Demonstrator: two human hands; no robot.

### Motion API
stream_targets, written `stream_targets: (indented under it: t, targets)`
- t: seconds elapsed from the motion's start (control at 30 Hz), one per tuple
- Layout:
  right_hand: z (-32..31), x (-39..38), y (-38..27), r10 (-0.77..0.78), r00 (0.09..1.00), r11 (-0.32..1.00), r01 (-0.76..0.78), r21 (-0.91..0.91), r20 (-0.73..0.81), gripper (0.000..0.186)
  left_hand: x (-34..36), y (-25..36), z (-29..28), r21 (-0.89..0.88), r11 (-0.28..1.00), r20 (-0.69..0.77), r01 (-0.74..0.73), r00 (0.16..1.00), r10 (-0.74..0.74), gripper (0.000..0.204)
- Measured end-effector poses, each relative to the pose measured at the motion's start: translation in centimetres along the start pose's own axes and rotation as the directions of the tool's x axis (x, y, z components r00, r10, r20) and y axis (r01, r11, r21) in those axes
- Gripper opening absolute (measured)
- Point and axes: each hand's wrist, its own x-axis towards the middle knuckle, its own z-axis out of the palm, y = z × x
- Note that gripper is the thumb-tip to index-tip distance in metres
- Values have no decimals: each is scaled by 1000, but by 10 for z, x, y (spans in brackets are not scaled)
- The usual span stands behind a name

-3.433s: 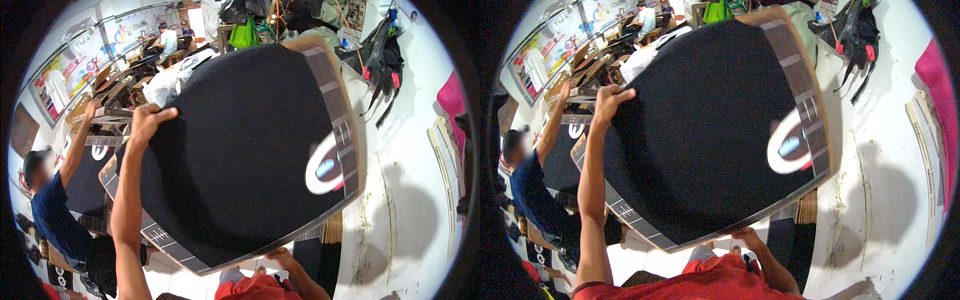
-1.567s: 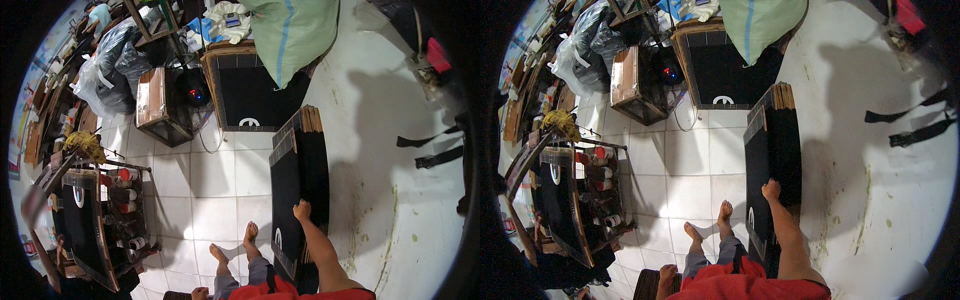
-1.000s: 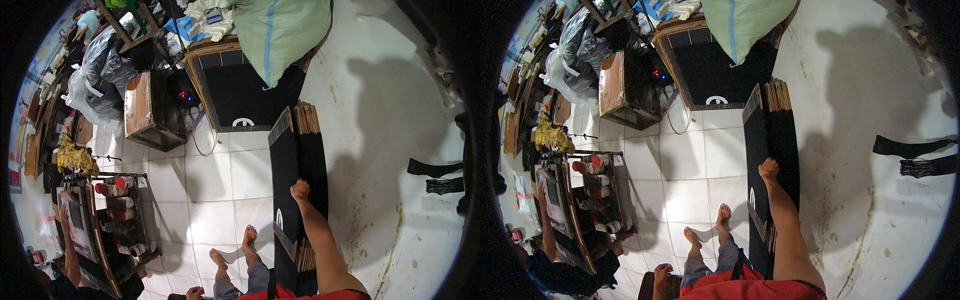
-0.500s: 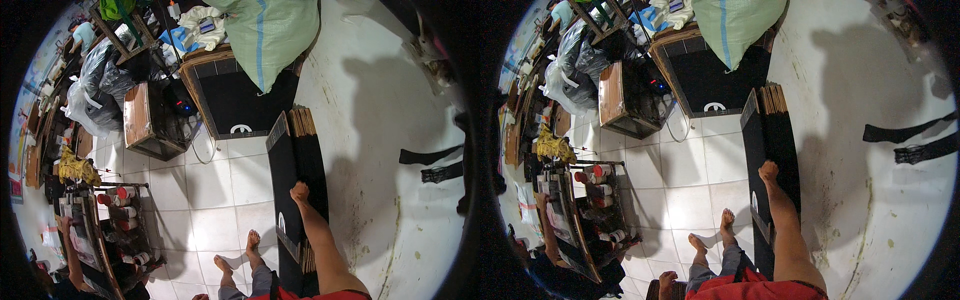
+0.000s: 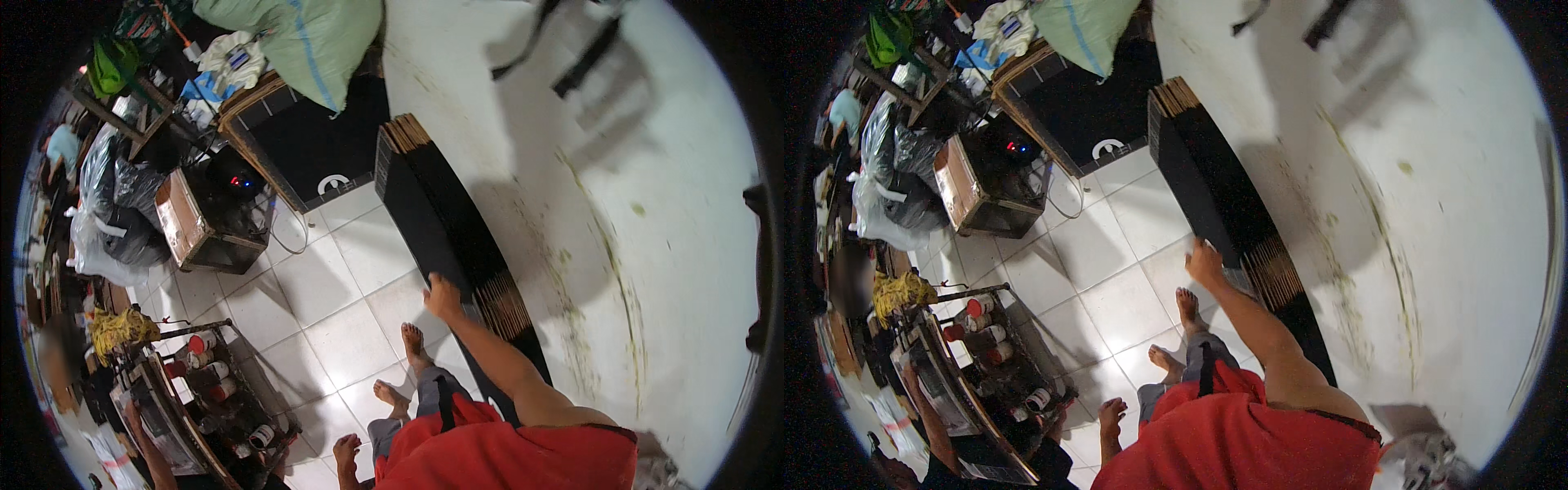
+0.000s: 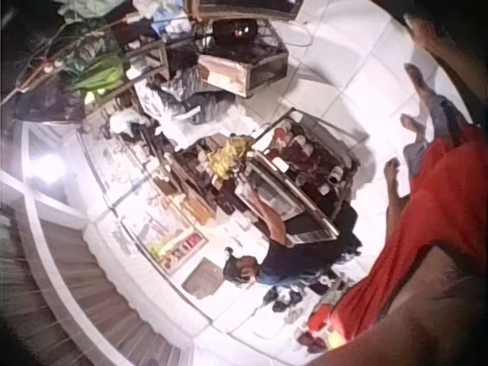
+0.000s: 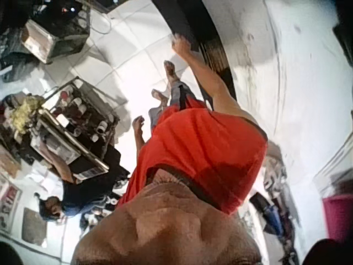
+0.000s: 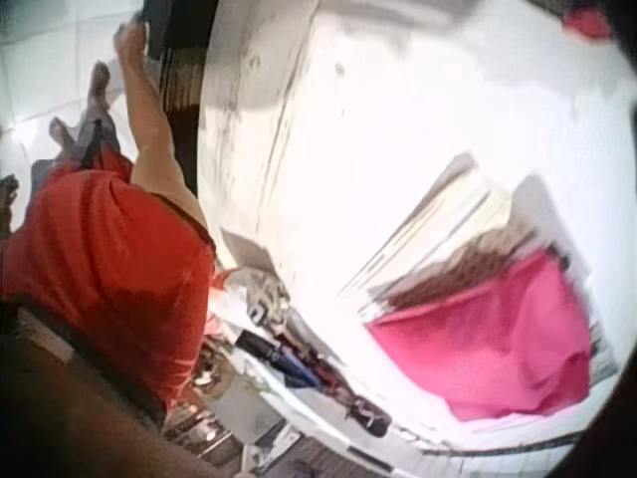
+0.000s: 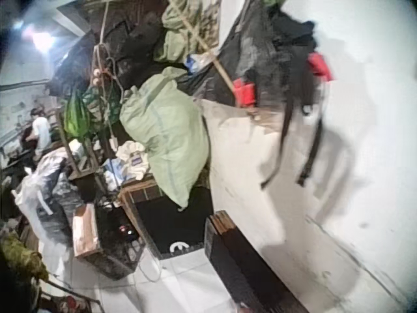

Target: The person assists a coworker by receiving freshly printed black fabric panels from a screen printing frame and stacking them on a nearby table. The coworker repeatedly pulls the squeegee across the screen to print a white logo, then hands the panel to the camera wearer for stacking.

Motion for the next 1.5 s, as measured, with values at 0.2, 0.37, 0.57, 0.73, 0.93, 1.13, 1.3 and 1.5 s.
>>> stream_targets:
  t: [0.2,0.37,0.57,0.73,0.93,1.13,1.3,1.5]
  targets:
    - [66,-262,81,260,881,957,-289,15,396,46,34,-20,-75,29,981,81,-191,979,188,23]
    - [87,-425,183,643,626,757,-606,-244,441,37,41,-67,-145,-125,976,-24,-179,984,178,20]
    - [93,-441,197,345,800,936,-253,-247,490,31,34,-166,-186,-64,994,-11,-89,996,89,20]
    - [94,-375,134,204,930,948,-265,173,307,28,20,-224,-166,-151,988,-3,46,999,-47,17]
    - [93,-323,92,-19,964,839,-130,529,267,28,-29,-265,-111,-295,952,12,-78,996,85,19]
    - [145,-364,176,-176,835,890,-90,446,521,13,-45,-330,-107,-109,984,82,-145,985,154,34]
    - [142,-433,213,-183,523,616,721,-318,832,29,-45,-366,-148,-153,971,-16,186,981,-191,35]
    - [131,-472,177,-166,552,591,719,-366,817,28,-16,-371,-235,-156,981,-57,116,990,-127,40]
